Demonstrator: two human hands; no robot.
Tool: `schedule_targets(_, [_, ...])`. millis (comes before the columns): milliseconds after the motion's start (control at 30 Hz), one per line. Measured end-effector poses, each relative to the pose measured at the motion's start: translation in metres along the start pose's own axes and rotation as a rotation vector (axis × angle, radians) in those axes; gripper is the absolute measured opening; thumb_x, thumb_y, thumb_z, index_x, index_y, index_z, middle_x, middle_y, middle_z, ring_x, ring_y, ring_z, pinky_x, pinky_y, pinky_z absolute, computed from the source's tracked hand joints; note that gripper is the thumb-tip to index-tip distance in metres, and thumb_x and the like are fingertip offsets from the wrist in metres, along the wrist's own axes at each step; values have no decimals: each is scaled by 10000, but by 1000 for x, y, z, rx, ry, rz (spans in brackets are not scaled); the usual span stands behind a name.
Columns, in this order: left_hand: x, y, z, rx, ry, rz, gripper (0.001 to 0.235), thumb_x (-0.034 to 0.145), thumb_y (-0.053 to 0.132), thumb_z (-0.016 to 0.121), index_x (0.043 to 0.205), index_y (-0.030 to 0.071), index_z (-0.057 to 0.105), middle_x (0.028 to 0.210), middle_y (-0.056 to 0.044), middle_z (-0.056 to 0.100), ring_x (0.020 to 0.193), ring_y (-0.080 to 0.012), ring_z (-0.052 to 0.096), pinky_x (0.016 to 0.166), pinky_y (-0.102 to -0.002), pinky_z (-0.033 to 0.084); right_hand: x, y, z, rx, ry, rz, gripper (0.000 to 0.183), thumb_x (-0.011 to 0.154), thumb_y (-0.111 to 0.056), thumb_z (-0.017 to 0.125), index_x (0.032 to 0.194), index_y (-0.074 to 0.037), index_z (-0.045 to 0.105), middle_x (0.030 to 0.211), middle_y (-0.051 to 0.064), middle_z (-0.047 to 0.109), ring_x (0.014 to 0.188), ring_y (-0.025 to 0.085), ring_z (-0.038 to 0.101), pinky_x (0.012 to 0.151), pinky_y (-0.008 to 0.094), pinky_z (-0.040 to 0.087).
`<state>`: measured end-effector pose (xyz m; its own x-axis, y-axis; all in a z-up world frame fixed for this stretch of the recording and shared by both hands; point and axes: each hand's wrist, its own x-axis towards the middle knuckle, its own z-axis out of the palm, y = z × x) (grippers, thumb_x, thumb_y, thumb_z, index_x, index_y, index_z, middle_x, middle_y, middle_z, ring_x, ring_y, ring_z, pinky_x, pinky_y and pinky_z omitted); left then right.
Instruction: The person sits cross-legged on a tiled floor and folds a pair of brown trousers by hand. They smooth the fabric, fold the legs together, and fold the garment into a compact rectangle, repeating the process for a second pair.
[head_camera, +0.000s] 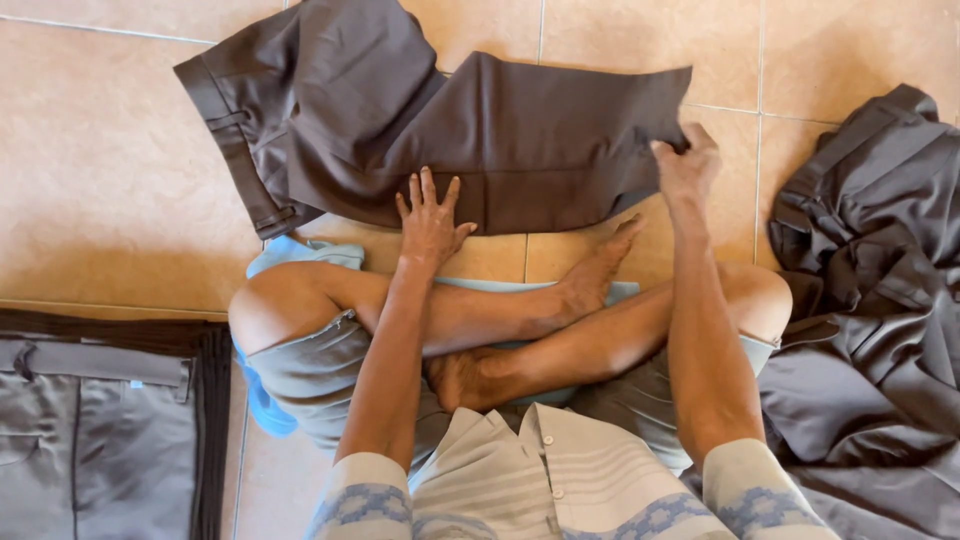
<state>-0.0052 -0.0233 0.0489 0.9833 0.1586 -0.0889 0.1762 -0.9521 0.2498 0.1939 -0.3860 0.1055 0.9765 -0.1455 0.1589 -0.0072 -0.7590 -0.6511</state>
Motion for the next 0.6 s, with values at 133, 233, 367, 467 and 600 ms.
schedule_targets(133, [-2,-2,2,3,10,1,879,812,600,761,1555,239,459,1617,-277,270,1516,-461,247,1151,-714,286,-59,-132,18,-9,-160,-439,188,897,-64,711,1068,15,719,933,295,696,951,498,675,822,576,550])
schedule_targets(233, [-4,-1,0,27,41,7,881,811,612,758,1554,243,461,1608,-272,290,1511,-446,261,1149,-697,302,-90,-169,39,-68,-342,-328,348,974,-343,546,1095,-58,705,993,224,714,1016,433,680,892,548,540])
schedule_targets(367, [-3,-3,6,52,54,3,885,812,641,735,1560,267,446,1612,-259,296,1510,-429,267,1146,-687,311,-84,-114,75,-295,-185,-78,283,1052,-328,550,1056,-59,640,995,185,713,1085,352,650,923,479,519])
schedule_targets(467, [-1,-5,10,41,53,7,884,803,643,739,1554,273,455,1615,-258,297,1508,-428,271,1149,-688,305,-75,-53,100,-293,-390,238,524,969,-562,607,1222,-105,559,1157,174,680,1115,391,662,846,556,557])
schedule_targets(600, [-2,-7,10,43,59,19,860,804,637,742,1534,264,482,1606,-258,313,1505,-425,279,1147,-679,309,-47,6,143,-170,-319,231,352,798,-374,759,1044,-123,741,903,112,733,943,334,733,718,458,588])
